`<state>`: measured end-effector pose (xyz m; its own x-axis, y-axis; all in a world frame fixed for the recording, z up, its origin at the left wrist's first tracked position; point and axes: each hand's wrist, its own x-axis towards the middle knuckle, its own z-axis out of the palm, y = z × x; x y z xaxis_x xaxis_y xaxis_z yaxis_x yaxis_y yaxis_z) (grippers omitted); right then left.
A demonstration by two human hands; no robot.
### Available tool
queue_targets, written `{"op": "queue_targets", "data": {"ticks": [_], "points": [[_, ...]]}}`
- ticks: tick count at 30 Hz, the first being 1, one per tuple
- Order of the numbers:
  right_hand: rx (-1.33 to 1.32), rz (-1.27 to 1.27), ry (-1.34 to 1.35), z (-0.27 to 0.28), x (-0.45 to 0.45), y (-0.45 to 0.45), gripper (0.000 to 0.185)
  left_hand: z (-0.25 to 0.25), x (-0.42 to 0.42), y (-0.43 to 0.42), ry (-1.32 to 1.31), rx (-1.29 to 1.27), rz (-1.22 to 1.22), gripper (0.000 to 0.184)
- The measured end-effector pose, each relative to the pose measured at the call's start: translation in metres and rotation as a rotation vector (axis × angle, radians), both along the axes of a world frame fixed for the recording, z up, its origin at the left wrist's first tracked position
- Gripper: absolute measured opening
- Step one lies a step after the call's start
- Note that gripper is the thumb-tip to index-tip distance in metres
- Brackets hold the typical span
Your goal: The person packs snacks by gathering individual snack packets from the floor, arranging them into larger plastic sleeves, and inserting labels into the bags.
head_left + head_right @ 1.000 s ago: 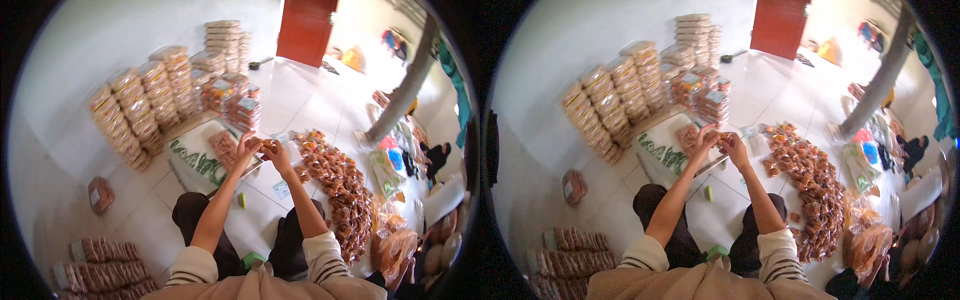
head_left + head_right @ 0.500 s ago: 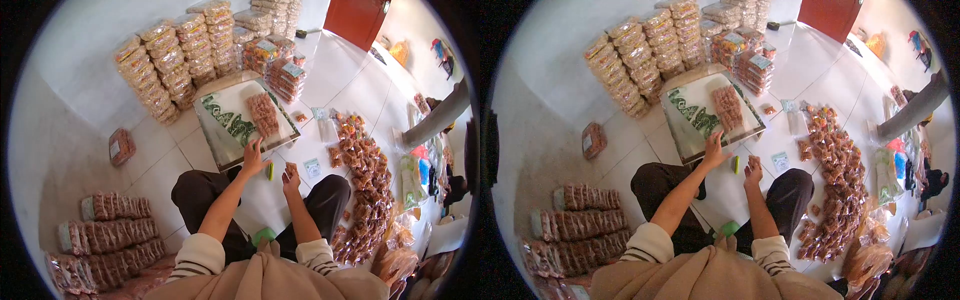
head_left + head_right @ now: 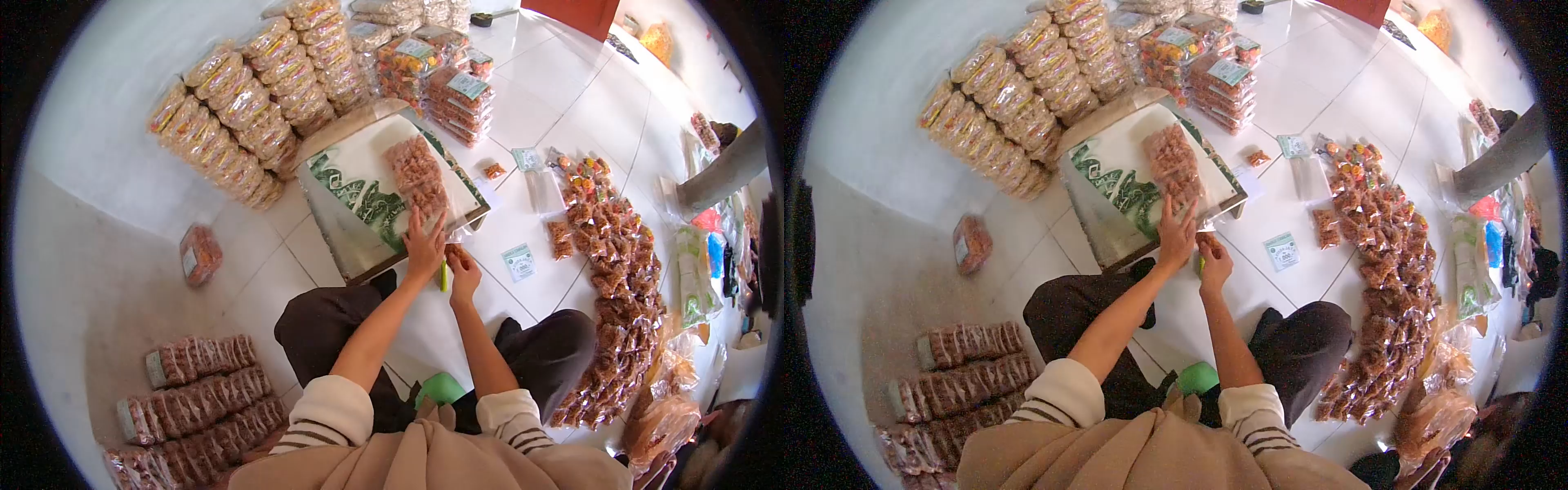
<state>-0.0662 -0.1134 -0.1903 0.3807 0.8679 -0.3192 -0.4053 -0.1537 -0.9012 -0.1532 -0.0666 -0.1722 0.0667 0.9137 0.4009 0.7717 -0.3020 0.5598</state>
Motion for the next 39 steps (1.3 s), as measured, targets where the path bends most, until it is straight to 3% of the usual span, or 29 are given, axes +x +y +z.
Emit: {"op": "queue_targets", "data": {"ticks": [2,5,7,9,10,11,13,17,19,20,23,25,29,31,33,35,39], "points": [[-0.031,0.032,-0.362,-0.002,-0.002,0.012,0.021,-0.005,-0.001,0.003,-0.029,0.014,-0.010,0.045],[0.016,0.047,-0.512,-0.005,-0.010,0.025,0.022,-0.003,-0.004,-0.005,-0.080,0.020,-0.114,0.044],[0.065,0.029,-0.407,-0.005,-0.016,0.028,0.022,0.001,-0.009,-0.014,-0.025,-0.038,-0.174,0.046],[0.115,-0.011,-0.387,0.000,-0.017,0.030,0.020,0.003,-0.012,-0.019,-0.400,0.060,-0.129,0.048],[0.044,0.012,-0.434,0.005,-0.017,0.028,0.020,-0.007,-0.007,-0.011,-0.789,0.012,-0.024,0.050],[0.039,0.009,-0.436,0.008,-0.019,0.026,0.020,-0.017,-0.011,-0.001,-0.791,0.006,-0.025,0.050],[0.128,0.009,-0.422,0.005,-0.021,0.020,0.023,-0.014,-0.017,0.016,-1.166,-0.273,0.223,0.044],[0.191,0.053,-0.664,-0.006,-0.019,0.023,0.025,-0.007,-0.014,0.035,-0.839,-0.305,0.128,0.044],[0.253,0.033,-0.748,-0.008,-0.021,0.029,0.024,0.000,-0.009,0.033,-0.861,-0.226,0.107,0.045],[0.253,0.038,-0.751,-0.009,-0.022,0.032,0.024,0.016,-0.007,0.029,-1.015,-0.443,0.142,0.046],[0.249,0.067,-0.819,-0.011,-0.024,0.044,0.024,-0.010,-0.005,0.031,-1.225,-0.321,0.042,0.049],[0.308,0.056,-0.888,-0.003,-0.024,0.050,0.023,-0.013,-0.005,0.030,-0.992,-0.250,0.241,0.048],[0.350,0.139,-0.888,0.008,-0.015,0.052,0.026,-0.025,-0.012,0.040,-1.227,-0.155,0.329,0.036],[0.336,0.101,-0.823,0.000,-0.013,0.047,0.024,-0.025,-0.021,0.045,-1.276,-0.357,0.431,0.024],[0.337,0.128,-0.821,-0.004,-0.010,0.043,0.023,-0.021,-0.022,0.050,-1.258,-0.342,0.444,0.020],[0.333,0.157,-0.810,-0.006,-0.009,0.043,0.023,-0.009,-0.020,0.049,-1.006,-0.405,0.474,0.021],[0.313,0.214,-0.845,-0.003,-0.009,0.050,0.025,-0.015,-0.017,0.046,-1.134,-0.387,0.419,0.022]]}}
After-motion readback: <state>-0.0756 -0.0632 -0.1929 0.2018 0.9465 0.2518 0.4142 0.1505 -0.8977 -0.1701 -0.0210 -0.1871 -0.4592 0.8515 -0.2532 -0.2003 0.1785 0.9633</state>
